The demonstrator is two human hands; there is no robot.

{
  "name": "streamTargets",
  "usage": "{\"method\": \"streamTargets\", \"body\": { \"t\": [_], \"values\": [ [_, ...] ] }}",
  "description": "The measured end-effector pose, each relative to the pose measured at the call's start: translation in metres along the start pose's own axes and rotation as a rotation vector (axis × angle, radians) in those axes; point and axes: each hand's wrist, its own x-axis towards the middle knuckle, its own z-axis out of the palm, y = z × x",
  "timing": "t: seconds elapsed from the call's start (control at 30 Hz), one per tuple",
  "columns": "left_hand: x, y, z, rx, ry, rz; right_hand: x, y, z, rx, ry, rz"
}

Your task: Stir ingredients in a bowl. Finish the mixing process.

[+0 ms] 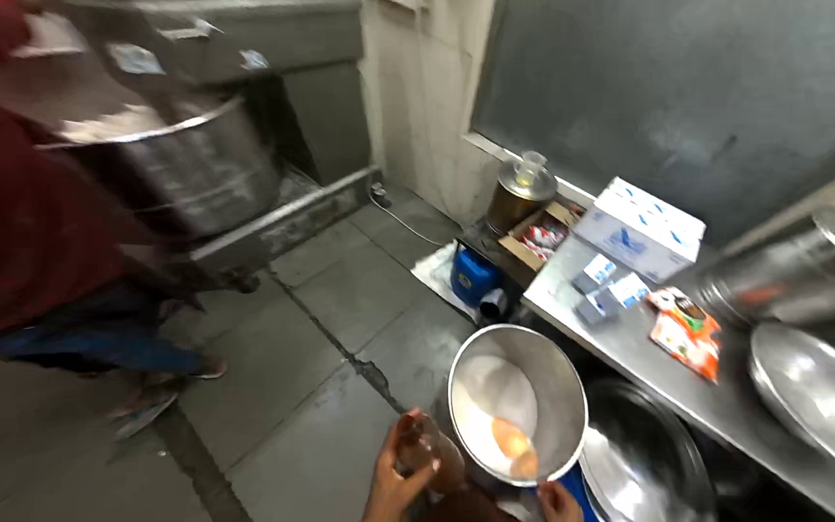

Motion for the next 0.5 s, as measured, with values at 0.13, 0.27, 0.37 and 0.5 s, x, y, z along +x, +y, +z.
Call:
{"method": "streamTargets", "body": {
  "t": [0.13,0.27,0.37,0.5],
  "values": [
    [0.008,-0.02,-0.019,-0.052,-0.008,-0.037,0.017,-0.012,-0.009,0.022,0.001,-0.105],
    [0.026,-0.019,-0.01,-0.086,-0.032,-0.082,0.024,0.008,-0.025,0.24,0.17,0.034],
    [0.041,-0.013,0.013,-0.089,-0.084,-0.08,0.032,0.015,-0.038,0.28,0.199,0.064],
    [0.061,-0.006,0.052,0.055,-0.171,-0.034,0.068,0.011,-0.046,0.211,0.069,0.065]
  ]
}}
